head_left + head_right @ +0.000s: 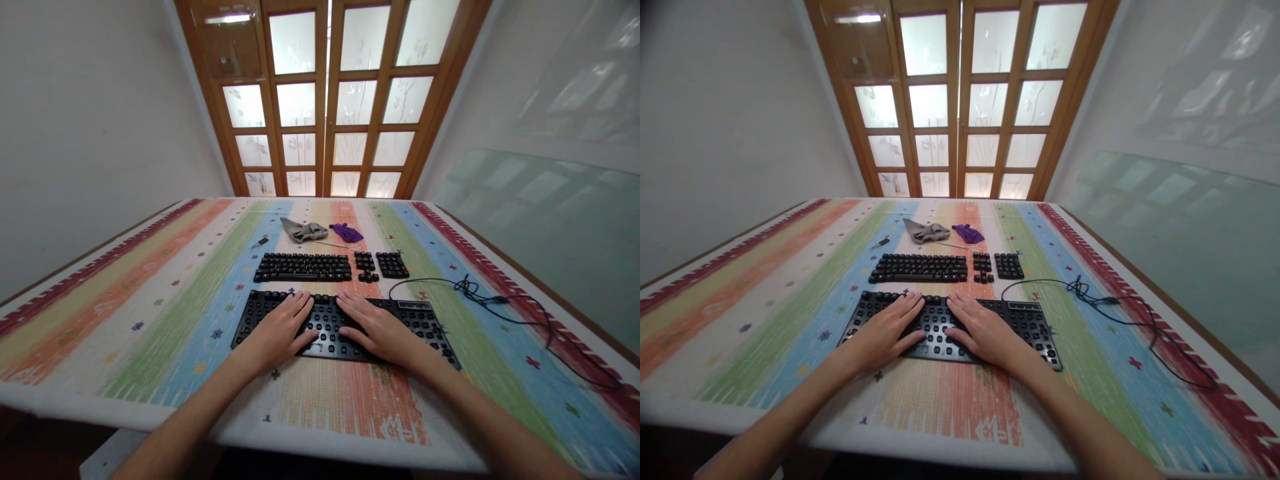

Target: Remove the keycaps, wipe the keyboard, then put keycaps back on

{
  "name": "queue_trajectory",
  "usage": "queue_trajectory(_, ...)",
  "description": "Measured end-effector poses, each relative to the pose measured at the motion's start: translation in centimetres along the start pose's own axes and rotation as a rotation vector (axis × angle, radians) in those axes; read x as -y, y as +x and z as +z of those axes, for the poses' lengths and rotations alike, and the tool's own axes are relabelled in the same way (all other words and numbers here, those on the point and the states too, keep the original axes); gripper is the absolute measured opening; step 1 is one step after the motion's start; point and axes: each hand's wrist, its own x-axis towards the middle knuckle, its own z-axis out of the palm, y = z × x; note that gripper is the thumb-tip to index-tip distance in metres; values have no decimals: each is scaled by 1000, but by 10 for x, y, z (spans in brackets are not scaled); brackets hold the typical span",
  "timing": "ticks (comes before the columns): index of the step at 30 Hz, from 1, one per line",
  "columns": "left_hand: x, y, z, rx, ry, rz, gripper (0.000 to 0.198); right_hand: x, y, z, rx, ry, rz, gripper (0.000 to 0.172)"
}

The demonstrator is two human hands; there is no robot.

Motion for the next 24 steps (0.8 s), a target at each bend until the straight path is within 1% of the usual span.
queue_trajectory(3, -1, 7, -3, -18, -5, 14, 56, 2, 1, 0, -3, -31, -7, 53)
queue_trajectory(7, 4, 17, -14, -19, -45, 48, 47, 6, 3, 1, -8, -92, -9, 52)
queue_trajectory(10, 20, 24, -25, 15, -147, 90, 36, 8, 5, 1, -2, -117, -5, 49)
queue_trajectory(11, 29, 26, -28, -1, -188, 88, 33, 7, 6, 1, -3, -120, -2, 48)
queue_trajectory(12, 39, 29, -31, -35, -218, 65, 30, 7, 7, 2, -3, -122, 0, 47)
queue_trajectory(13, 51, 33, -33, -85, -237, 15, 29, 7, 7, 2, -3, -122, 0, 46)
queue_trajectory(14, 63, 37, -35, -112, -242, -32, 28, 6, 8, 2, -2, -120, -3, 45)
queue_trajectory(16, 89, 45, -37, -155, -216, -169, 26, 5, 8, 2, 0, -112, -6, 43)
queue_trajectory(18, 113, 55, -36, -161, -192, -373, 26, 5, 8, 1, 10, -102, -8, 44)
queue_trajectory(21, 140, 67, -30, -158, -182, -481, 32, 5, 7, 0, 32, -84, 12, 45)
queue_trajectory(24, 156, 74, -20, -153, -172, -560, 32, 4, 6, 0, 46, -46, 43, 47)
